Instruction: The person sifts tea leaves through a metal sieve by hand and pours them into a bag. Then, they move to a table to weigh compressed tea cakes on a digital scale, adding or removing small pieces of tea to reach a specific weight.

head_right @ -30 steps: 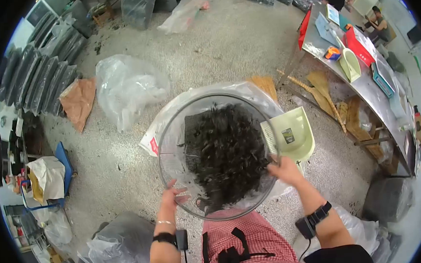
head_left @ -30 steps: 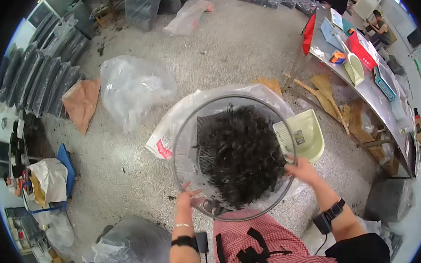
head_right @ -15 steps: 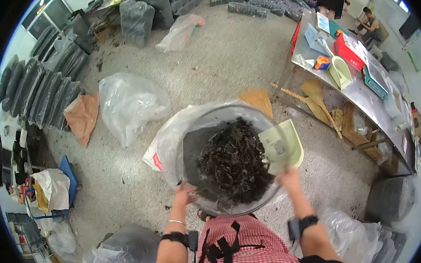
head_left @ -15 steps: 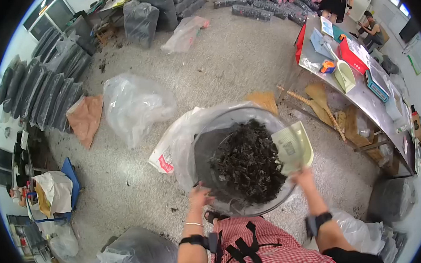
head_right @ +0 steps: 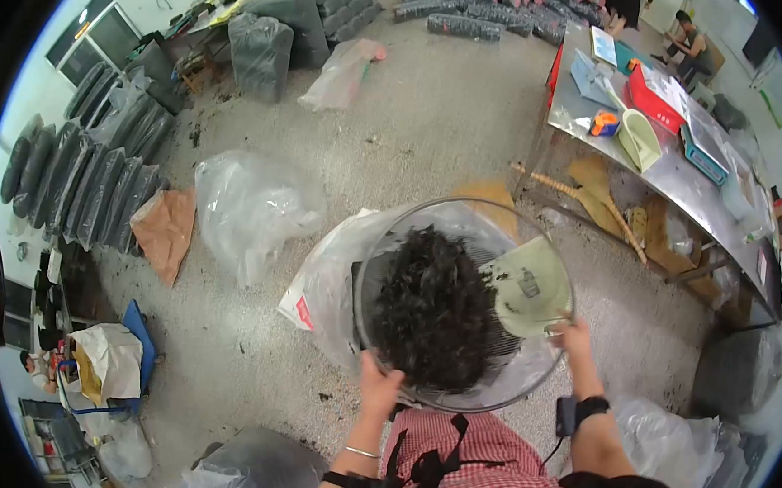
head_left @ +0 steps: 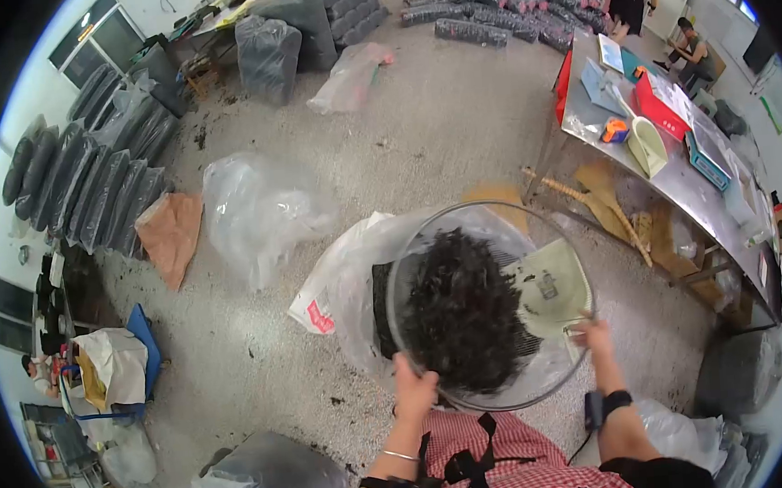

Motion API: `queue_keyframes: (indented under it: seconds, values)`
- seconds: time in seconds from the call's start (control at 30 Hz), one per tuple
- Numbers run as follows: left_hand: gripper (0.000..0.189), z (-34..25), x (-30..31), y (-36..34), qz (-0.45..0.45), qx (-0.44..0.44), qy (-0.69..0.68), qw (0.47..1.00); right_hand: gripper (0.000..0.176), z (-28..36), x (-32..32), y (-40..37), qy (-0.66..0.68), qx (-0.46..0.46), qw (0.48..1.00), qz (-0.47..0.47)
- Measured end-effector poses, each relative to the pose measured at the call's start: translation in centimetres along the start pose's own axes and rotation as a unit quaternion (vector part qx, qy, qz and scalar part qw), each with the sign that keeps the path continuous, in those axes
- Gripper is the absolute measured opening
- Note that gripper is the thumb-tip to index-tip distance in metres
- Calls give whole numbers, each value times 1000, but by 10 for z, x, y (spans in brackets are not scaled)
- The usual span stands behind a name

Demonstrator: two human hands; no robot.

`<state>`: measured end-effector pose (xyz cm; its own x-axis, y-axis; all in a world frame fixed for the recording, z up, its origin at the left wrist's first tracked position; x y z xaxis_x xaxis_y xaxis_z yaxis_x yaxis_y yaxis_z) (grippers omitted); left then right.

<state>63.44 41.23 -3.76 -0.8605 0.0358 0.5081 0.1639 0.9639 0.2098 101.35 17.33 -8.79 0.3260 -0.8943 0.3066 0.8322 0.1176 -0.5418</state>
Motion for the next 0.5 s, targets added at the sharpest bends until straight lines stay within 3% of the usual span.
queue_keyframes:
  seconds: [0.03, 0.07, 0.1, 0.13, 0.17, 0.2, 0.23, 0.27, 0.33, 0.37, 0.43, 0.47, 0.5]
  values:
    - [46, 8, -10, -10, 47, 67, 27, 996, 48, 1, -10, -8, -4, -2, 1000, 1]
    - [46, 19, -3, 0, 47, 73, 25, 996, 49, 7, -26, -26, -47, 28, 998, -16]
    - [47, 54, 11, 16, 27, 282, -23, 959, 49, 11, -32, -40, -91, 57, 994, -36]
    - [47, 76, 18, 9, 7, 478, -65, 876, 49, 1, -36, -47, -98, 53, 993, -41]
    - [47, 75, 20, -1, 15, 482, -58, 874, 48, -13, -49, -53, -113, 126, 986, -1]
    - [45, 72, 25, 1, 7, 419, -74, 905, 48, -18, -61, -59, -123, 201, 971, 42]
    - [43, 66, 28, 6, -7, 353, -95, 931, 47, 1, -47, -56, -68, 90, 993, 31]
    - [43, 58, 24, -7, -10, 356, -88, 930, 47, 9, -27, -46, -68, 85, 993, 36]
    - [44, 15, -5, -24, 89, 231, -136, 959, 50, 17, 9, -23, -13, 5, 1000, -10]
    - [44, 28, -1, -12, 81, 224, -139, 961, 47, 12, -5, -26, -9, 34, 999, -25]
    - [50, 82, 21, -3, 2, 421, -124, 899, 43, 5, -49, -70, -81, 141, 987, -13]
    - [50, 89, 27, -5, 2, 417, -127, 900, 46, 5, -68, -104, -42, 130, 989, 57]
    - [51, 92, 38, -6, -25, 411, -111, 904, 47, 8, -64, -105, -33, 113, 992, 54]
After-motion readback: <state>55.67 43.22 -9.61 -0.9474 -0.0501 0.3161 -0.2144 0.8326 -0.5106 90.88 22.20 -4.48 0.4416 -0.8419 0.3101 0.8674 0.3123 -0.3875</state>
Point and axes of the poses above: each hand's wrist, its own y-axis towards the middle knuckle, its own x-axis out of the back of the hand, z = x × y, the point moved 5 cm from there along y, towards the middle knuckle, and after that the axes turned 15 degrees about -z, right-handed, at the moved point
